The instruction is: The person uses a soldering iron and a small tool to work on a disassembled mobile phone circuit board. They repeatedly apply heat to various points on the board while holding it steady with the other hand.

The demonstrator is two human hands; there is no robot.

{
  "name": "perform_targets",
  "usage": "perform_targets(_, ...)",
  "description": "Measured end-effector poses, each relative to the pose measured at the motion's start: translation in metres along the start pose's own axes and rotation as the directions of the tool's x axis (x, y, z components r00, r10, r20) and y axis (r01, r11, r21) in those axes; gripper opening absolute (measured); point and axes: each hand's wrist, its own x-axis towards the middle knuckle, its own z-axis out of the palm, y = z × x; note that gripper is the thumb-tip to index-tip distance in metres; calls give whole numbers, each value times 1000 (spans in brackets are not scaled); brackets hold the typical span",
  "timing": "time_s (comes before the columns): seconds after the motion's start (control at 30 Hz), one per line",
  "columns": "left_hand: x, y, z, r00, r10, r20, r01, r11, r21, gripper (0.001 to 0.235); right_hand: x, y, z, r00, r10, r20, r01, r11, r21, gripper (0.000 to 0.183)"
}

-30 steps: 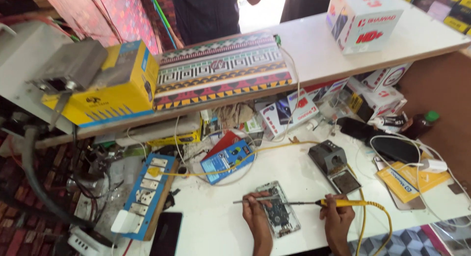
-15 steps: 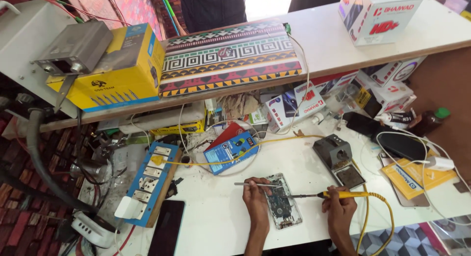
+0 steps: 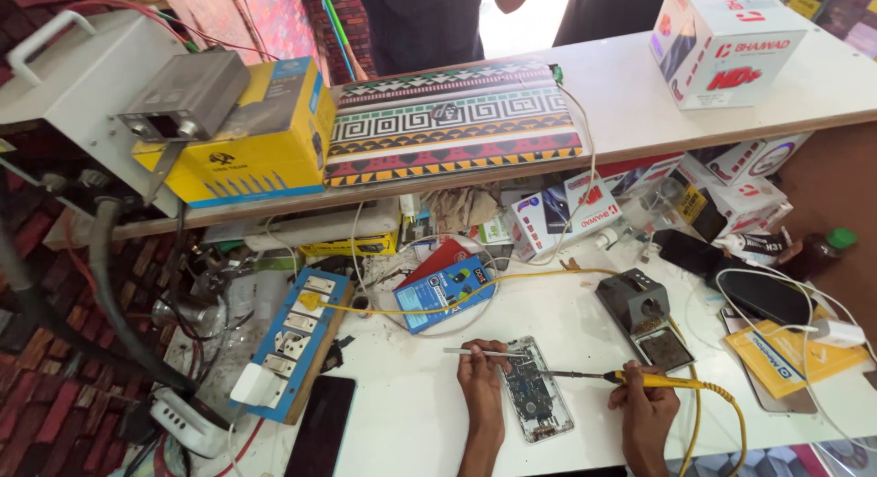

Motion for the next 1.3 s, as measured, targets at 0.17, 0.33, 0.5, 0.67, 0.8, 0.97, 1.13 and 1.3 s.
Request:
perform_targets(0.17, 12, -16, -3, 998, 45, 32, -41, 993, -107, 26, 18, 20, -1, 998, -3, -66, 4, 1000, 16, 26)
perform_targets(0.33, 41, -51, -27, 998, 56, 35, -53, 995, -87, 24, 36, 50, -8, 987, 73, -146, -83, 994, -66, 29)
perform_targets(0.5, 76, -85, -48, 985, 155, 76, -153, 988, -36, 21, 48, 76, -10, 990, 75, -119, -69, 996, 57, 27)
perform_targets(0.67, 86, -92, -47, 986, 140, 86, -137, 990, -41, 24, 59, 74, -10, 969, 195, -148, -197, 980, 5, 24)
perform_targets(0.8, 79, -83, -43, 987, 110, 120, -108, 994, -29, 23, 51, 73, -9, 982, 129, -138, -127, 992, 26, 28)
perform_targets(0.97, 56, -63, -54, 981, 119, 153, -134, 987, 93, 28, 41, 65, -8, 990, 60, -128, -60, 998, 7, 27)
perform_targets(1.13, 38, -49, -75, 972, 104, 209, -157, 954, 255, 26, 31, 47, -4, 993, 70, -92, -67, 997, 30, 26)
perform_targets(1.3, 38, -57, -67, 963, 59, 264, -46, 997, -54, 24, 18, 26, -2, 996, 47, -81, -47, 999, 0, 27)
